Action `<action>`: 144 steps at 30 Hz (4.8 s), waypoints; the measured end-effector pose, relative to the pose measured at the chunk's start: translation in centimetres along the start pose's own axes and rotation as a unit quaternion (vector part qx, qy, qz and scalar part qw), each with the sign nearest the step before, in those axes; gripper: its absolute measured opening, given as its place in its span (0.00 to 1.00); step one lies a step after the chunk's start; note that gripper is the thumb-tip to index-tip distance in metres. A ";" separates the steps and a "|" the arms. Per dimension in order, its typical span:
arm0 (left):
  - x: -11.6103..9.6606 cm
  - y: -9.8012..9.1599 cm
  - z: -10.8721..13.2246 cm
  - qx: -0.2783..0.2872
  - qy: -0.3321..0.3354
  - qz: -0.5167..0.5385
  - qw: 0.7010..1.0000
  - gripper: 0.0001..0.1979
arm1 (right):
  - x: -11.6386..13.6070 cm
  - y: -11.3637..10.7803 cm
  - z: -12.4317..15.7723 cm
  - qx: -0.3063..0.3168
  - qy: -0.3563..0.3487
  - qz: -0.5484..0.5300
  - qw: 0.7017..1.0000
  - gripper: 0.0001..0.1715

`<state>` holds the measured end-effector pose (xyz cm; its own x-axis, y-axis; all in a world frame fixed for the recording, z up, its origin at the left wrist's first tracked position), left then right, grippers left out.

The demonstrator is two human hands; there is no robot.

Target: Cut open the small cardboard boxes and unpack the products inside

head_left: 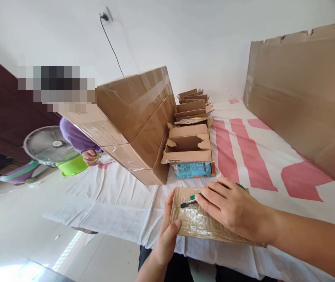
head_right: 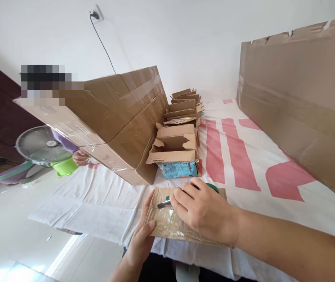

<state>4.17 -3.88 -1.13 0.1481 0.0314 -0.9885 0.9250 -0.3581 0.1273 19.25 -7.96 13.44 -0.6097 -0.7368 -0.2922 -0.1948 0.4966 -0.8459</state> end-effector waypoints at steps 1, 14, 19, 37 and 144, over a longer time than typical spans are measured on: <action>0.0 0.0 0.0 -0.005 0.004 0.009 1.000 0.40 | -0.1 0.0 0.2 0.007 -0.004 0.002 1.000 0.17; -0.2 0.3 0.2 -0.004 0.010 0.067 0.998 0.39 | -0.4 -0.8 1.5 0.050 -0.025 0.020 0.998 0.19; -0.1 0.2 0.1 -0.008 0.006 0.069 0.998 0.38 | -0.4 -1.4 1.5 0.031 -0.016 0.029 0.999 0.18; -0.8 0.4 0.3 -0.040 -0.011 0.066 0.997 0.39 | -3.9 -4.6 8.9 0.104 0.011 0.061 0.993 0.24; -11.5 6.8 -6.2 0.338 0.166 -0.563 0.736 0.09 | -4.0 9.9 30.6 0.128 0.350 -0.039 0.927 0.21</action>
<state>10.92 -0.92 11.56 -0.3972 0.8491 -0.3482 0.1591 -0.3099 -0.9374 43.29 -14.19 -7.40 -0.9682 -0.2428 0.0594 -0.1246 0.2626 -0.9568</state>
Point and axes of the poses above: each hand's wrist, its own z-axis away from the middle knuckle, its own y-axis out of the palm, x = y × z, the point moved 9 cm from there along -z, towards the middle knuckle, and after that the axes turned 10 degrees about x, right-handed, at the moved point
